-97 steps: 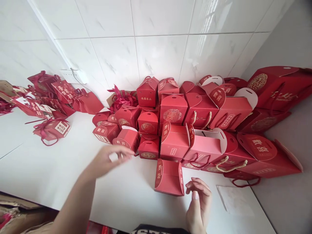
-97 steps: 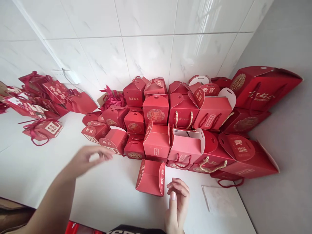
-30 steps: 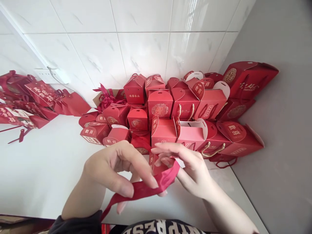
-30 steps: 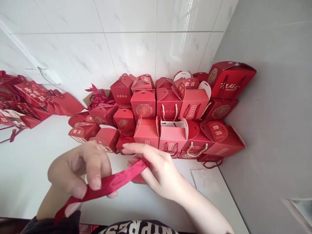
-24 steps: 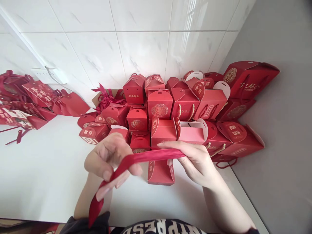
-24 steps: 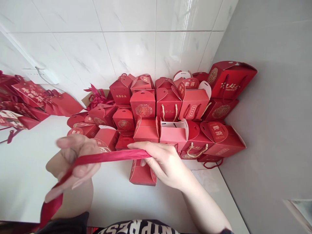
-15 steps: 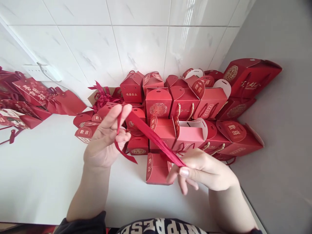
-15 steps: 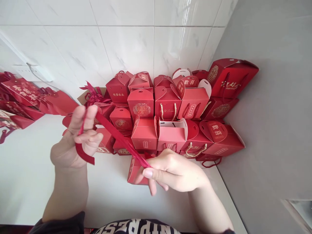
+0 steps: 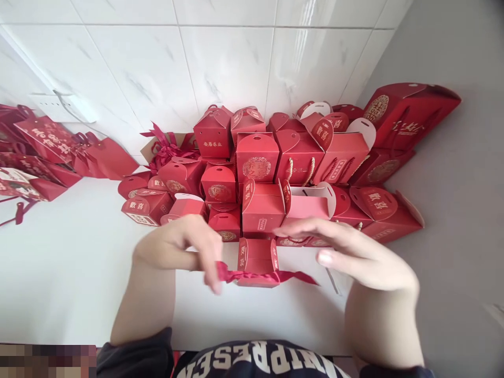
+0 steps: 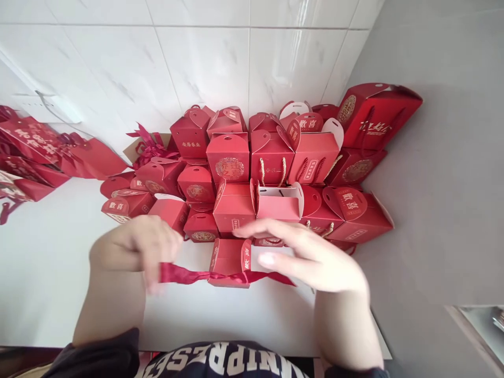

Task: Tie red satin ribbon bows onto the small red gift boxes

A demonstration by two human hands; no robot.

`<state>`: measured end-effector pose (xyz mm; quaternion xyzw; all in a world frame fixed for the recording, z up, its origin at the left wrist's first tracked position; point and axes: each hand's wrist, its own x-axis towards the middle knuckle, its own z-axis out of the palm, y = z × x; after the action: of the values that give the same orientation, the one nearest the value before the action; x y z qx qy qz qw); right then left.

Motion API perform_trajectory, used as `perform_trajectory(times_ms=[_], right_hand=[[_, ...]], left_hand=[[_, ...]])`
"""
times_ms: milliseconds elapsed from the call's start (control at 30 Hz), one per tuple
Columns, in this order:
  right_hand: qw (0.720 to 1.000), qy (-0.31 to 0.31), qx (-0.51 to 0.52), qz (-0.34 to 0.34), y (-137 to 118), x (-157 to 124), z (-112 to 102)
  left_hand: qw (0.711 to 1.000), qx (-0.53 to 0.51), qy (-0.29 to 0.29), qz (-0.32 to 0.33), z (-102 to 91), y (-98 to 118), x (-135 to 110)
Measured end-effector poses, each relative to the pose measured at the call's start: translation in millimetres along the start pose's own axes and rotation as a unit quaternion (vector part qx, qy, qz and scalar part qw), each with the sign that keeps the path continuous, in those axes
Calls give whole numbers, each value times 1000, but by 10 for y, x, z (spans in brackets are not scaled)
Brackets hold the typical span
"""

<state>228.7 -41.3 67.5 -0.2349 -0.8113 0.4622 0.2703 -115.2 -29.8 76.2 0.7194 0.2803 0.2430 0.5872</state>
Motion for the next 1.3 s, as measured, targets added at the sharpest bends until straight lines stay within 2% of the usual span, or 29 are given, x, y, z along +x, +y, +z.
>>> perform_trajectory(times_ms=[33, 100, 167, 233, 367, 500, 533, 600, 700, 800, 933, 1000, 1100, 1167, 1300], right_hand=[[997, 17, 69, -7, 43, 113, 129], [984, 17, 177, 5, 136, 319, 382], [968, 4, 249, 22, 227, 446, 571], [950, -4, 310, 39, 298, 465, 655], [925, -13, 373, 68, 323, 283, 553], [940, 124, 312, 63, 236, 152, 495], [940, 136, 305, 65, 227, 154, 528], [934, 100, 334, 77, 248, 182, 630], [903, 46, 418, 86, 354, 207, 763], [888, 68, 446, 85, 447, 152, 781], [872, 88, 470, 103, 439, 43, 755], [873, 47, 465, 135, 402, 11, 773], [902, -20, 398, 167, 367, -45, 784], [926, 0, 339, 164, 385, -126, 741], [951, 111, 244, 154, 550, -455, 544]], left_hand=[[996, 25, -85, -14, 113, 48, 112], [991, 42, -129, -21, 279, 99, 283], [994, 16, -101, -34, 359, 88, 367], [995, -30, -74, -65, 374, 53, 380], [989, -62, -35, -132, 334, 51, 340], [988, -63, -26, -137, 355, 92, 352], [988, -63, -28, -137, 380, 92, 366], [987, -67, -45, -140, 445, 77, 399], [982, -83, -70, -155, 519, 55, 431], [980, -89, -65, -167, 523, 63, 431], [986, -67, -23, -152, 505, 80, 432], [988, -44, -12, -146, 521, 74, 446], [989, -4, -26, -148, 556, 75, 459], [987, 23, -33, -155, 555, 100, 443], [986, 57, -4, -155, 410, 160, 303]])
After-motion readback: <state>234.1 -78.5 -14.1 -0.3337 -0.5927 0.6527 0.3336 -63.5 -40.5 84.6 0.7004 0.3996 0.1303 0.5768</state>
